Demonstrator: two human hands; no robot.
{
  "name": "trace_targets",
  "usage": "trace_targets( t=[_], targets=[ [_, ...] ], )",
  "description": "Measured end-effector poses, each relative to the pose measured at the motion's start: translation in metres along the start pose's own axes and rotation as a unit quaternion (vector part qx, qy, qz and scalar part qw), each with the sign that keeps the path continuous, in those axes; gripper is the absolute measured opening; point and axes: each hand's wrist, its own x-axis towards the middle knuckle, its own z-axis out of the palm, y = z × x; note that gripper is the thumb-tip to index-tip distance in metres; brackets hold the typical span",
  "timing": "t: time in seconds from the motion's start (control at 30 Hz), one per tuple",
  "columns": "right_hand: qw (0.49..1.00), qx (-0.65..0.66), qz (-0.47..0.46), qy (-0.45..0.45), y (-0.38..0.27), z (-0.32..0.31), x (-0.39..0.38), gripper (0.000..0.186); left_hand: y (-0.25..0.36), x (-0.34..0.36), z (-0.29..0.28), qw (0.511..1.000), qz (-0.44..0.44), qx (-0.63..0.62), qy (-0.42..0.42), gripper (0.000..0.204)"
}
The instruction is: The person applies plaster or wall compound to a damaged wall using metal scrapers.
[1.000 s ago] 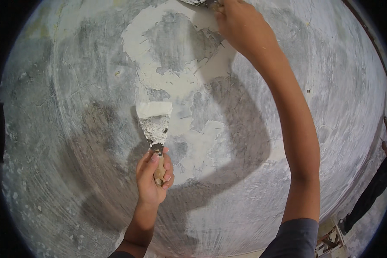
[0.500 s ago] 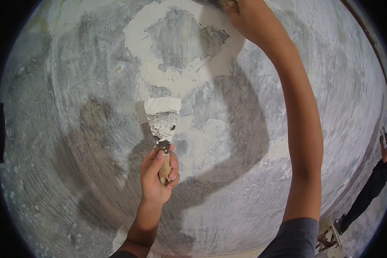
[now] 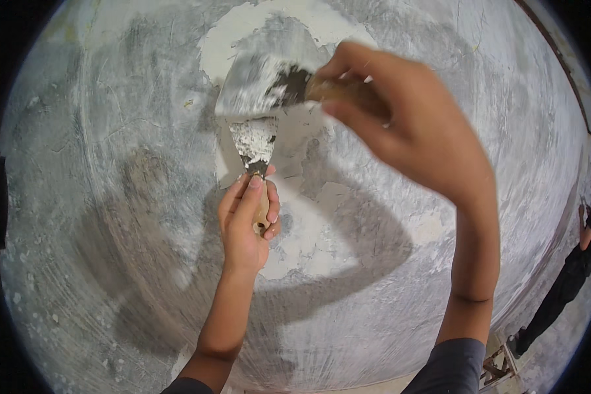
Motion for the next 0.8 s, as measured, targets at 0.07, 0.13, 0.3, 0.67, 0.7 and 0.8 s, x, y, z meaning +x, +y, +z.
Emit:
trace_targets(
  t=[0.07,0.13,0.3,0.67,0.7,0.8],
  targets=[
    [0.999,-0.039,0.013,-0.008,-0.005,0.014,-0.005,0.025,0.003,0.005,0.002,1.000,0.014,0.015,0.004,0.031],
    [0.997,-0.066,0.026,-0.028,-0.007,0.011,-0.008,0.024,0.008,0.009,0.000,0.999,0.043,0.011,0.020,0.030],
    [0.991,-0.100,0.073,0.055,0.034,-0.018,0.002,0.022,0.007,0.015,0.002,0.998,0.048,-0.012,0.043,0.037],
    [0.966,-0.132,0.139,0.177,0.105,0.005,0.061,0.024,0.008,0.006,0.003,0.997,0.061,0.026,0.027,0.036],
    [0.959,-0.148,0.108,0.215,0.122,0.007,0.051,0.026,0.008,0.005,0.001,0.997,0.065,0.031,0.028,0.036],
    [0.952,-0.148,0.095,0.249,0.133,0.002,0.029,0.028,0.013,0.005,-0.008,0.997,0.055,0.029,0.039,0.034]
  ],
)
